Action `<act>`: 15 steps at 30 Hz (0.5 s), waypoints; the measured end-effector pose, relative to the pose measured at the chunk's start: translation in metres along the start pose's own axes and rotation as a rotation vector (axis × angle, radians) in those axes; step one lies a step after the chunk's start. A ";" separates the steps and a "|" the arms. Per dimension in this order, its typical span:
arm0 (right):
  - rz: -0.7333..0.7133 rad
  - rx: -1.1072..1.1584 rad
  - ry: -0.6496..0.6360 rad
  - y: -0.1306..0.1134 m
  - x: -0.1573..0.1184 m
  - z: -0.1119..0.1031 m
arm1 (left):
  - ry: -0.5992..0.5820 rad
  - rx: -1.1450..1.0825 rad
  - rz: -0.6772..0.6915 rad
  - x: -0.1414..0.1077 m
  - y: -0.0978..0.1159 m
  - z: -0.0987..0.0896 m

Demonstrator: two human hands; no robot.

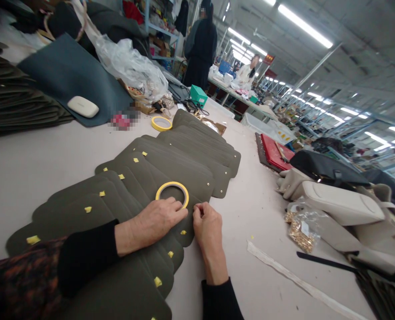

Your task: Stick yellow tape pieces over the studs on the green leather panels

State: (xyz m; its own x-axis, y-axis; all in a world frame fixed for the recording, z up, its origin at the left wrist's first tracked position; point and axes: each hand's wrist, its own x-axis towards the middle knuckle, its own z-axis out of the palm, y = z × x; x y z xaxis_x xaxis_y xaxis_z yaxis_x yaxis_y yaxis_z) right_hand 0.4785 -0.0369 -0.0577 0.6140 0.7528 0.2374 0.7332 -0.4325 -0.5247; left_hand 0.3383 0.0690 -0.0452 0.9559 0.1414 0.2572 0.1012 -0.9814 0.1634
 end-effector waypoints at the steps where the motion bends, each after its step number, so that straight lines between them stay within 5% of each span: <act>1: -0.001 -0.006 0.002 0.001 0.001 0.000 | 0.000 -0.002 0.000 0.000 0.000 0.000; 7: 0.157 0.236 0.060 0.010 -0.003 -0.007 | 0.003 -0.008 -0.010 -0.002 -0.002 -0.001; 12: -0.240 0.009 0.070 0.013 -0.011 -0.012 | -0.009 -0.008 -0.027 -0.004 -0.003 -0.001; 15: -0.298 -0.162 0.031 0.010 -0.010 -0.005 | -0.006 0.011 -0.018 -0.004 -0.004 0.001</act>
State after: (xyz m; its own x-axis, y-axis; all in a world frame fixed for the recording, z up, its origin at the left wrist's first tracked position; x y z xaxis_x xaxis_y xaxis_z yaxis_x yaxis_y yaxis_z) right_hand 0.4812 -0.0515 -0.0615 0.3726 0.8434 0.3872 0.9172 -0.2711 -0.2921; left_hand 0.3343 0.0720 -0.0480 0.9557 0.1582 0.2482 0.1214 -0.9800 0.1574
